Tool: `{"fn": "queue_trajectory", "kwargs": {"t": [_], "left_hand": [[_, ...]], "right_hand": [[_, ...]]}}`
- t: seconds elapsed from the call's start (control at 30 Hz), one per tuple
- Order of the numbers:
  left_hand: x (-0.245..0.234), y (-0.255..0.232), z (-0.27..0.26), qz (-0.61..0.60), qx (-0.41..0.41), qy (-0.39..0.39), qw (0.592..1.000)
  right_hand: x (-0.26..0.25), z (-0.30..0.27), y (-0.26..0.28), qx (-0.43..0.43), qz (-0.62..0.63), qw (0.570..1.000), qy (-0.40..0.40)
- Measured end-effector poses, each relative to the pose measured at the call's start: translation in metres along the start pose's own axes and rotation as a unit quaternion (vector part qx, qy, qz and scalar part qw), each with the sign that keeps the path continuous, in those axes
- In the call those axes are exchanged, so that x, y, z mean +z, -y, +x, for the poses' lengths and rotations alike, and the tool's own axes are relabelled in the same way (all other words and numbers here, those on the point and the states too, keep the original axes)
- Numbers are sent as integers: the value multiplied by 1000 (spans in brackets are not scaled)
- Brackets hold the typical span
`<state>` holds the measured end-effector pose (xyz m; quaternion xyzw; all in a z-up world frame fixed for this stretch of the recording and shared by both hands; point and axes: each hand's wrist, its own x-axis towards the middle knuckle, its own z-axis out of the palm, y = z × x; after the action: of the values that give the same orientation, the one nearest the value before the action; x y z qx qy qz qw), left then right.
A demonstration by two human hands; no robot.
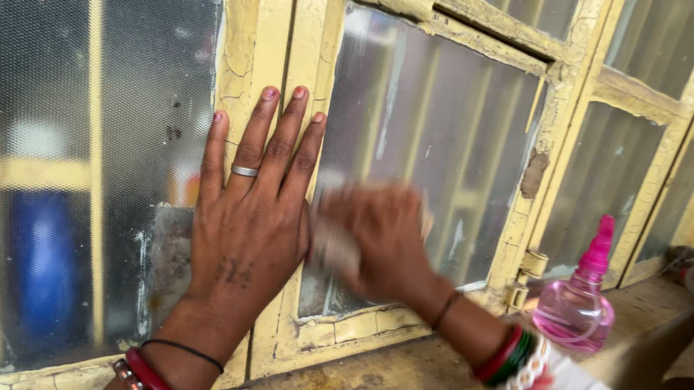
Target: The person scrubs a window pane with a cloth using their right hand while holding the frame with their left hand. The cleaning action is repetitive and focused on a single section of the window throughout the clip.
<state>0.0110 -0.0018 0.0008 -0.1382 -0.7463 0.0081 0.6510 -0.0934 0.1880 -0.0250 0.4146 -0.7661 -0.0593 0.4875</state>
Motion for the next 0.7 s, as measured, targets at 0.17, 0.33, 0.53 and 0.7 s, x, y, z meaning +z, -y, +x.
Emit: {"fn": "queue_trajectory", "kwargs": {"t": [0.17,0.33,0.53,0.7], "left_hand": [[-1,-2,0,30,-2,5,1000],[-4,-2,1,58,-2,5,998],[0,-3,0,50,0,3,999],[9,0,4,40,-8,5,999]], "right_hand": [[8,-40,8,-242,16,970,-28],[-24,23,-32,-233,-2,961,-148],[-46,87,-52,219,42,918,-329],[-32,104,17,222,102,890,-386]]}}
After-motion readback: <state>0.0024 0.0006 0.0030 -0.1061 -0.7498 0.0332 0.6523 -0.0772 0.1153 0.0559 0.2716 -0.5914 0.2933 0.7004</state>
